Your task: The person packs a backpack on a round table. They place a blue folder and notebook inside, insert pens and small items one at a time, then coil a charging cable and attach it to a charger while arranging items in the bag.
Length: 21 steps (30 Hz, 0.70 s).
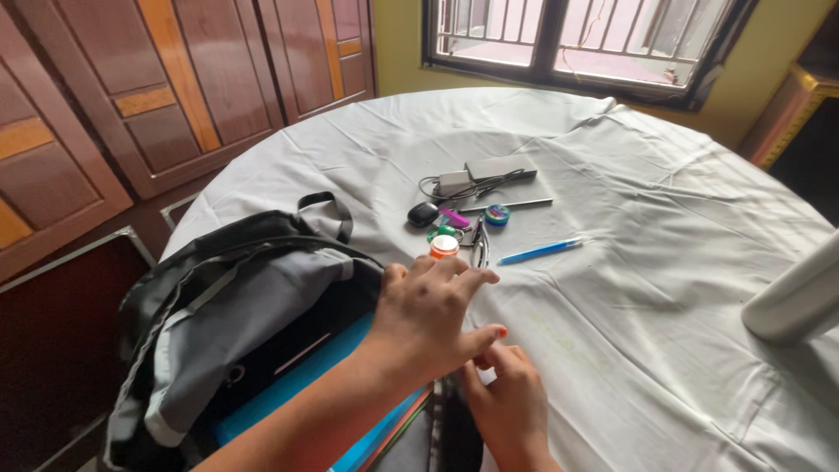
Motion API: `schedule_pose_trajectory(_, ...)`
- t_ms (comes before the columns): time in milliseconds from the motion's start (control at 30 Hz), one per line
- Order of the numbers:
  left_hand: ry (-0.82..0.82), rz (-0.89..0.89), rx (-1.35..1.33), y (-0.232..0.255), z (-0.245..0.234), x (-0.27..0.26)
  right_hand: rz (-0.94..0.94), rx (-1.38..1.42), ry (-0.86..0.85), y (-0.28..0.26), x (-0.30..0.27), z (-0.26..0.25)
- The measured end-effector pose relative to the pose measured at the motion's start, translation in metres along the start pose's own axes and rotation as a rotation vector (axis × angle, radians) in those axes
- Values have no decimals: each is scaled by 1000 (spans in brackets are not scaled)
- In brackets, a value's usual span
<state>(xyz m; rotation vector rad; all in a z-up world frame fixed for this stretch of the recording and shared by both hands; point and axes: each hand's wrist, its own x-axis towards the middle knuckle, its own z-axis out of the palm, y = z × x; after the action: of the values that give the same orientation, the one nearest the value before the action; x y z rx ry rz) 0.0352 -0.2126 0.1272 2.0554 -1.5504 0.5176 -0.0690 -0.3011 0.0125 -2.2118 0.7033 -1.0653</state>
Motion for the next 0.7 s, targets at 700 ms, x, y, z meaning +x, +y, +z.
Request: schedule_pose_trajectory(700,-105,186,312,-1,99,103,168,37,-212,-13,10,-12)
